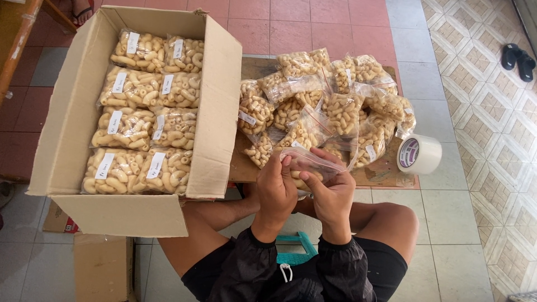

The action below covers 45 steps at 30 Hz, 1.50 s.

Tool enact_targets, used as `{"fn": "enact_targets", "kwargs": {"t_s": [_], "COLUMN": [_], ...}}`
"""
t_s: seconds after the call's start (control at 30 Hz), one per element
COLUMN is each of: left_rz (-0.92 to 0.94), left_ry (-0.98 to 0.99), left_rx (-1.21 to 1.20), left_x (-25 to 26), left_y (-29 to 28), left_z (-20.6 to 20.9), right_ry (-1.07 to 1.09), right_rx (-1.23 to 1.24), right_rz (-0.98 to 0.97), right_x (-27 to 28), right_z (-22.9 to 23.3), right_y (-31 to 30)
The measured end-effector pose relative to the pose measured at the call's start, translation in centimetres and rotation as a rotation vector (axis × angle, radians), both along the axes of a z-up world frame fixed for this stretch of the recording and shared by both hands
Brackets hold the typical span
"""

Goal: Sealing small plastic bags of snacks and packing them into a cardboard box

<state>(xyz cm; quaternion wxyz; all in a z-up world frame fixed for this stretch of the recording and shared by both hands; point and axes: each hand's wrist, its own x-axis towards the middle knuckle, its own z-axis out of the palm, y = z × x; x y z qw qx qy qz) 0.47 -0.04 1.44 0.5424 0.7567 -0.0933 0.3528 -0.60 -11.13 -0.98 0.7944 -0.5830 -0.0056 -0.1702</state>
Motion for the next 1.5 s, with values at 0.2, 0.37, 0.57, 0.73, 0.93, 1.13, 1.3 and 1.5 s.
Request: {"fn": "enact_targets", "kwargs": {"t_s": [0.2, 0.37, 0.57, 0.73, 0.93, 1.13, 1.3, 1.5], "left_rz": [-0.001, 0.006, 0.024, 0.040, 0.004, -0.028, -0.096, -0.065], "left_ry": [0.020, 0.017, 0.033, 0.040, 0.071, 0.048, 0.018, -0.001], "left_rx": [0.021, 0.026, 0.021, 0.004, -0.013, -0.004, 0.090, 0.145], "left_x": [0.1, 0.1, 0.0, 0.3, 0.0, -0.3, -0.7, -0.7], "left_y": [0.0, -0.1, 0.0, 0.2, -0.1, -0.2, -0.4, -0.3], "left_z": [-2.4, -2.5, -0.9, 0.1, -0.3, -0.1, -1.1, -1.3], "right_ry": [0.075, 0.073, 0.002, -0.041, -0.079, -0.117, -0.040, 0.020], "right_rx": [0.115, 0.113, 0.090, -0.033, 0.016, 0.039, -0.193, -0.197], "right_rz": [-0.196, -0.251, -0.212, -0.232, -0.293, -0.067, -0.139, -0.225], "right_x": [0.0, 0.0, -0.2, -0.7, -0.8, -1.2, -1.0, -1.6], "right_z": [-0.8, -1.0, -2.6, -1.6, -2.4, 0.7, 1.6, 0.3], "right_y": [1.7, 1.9, 1.3, 1.0, 0.2, 1.1, 2.0, 2.3]}}
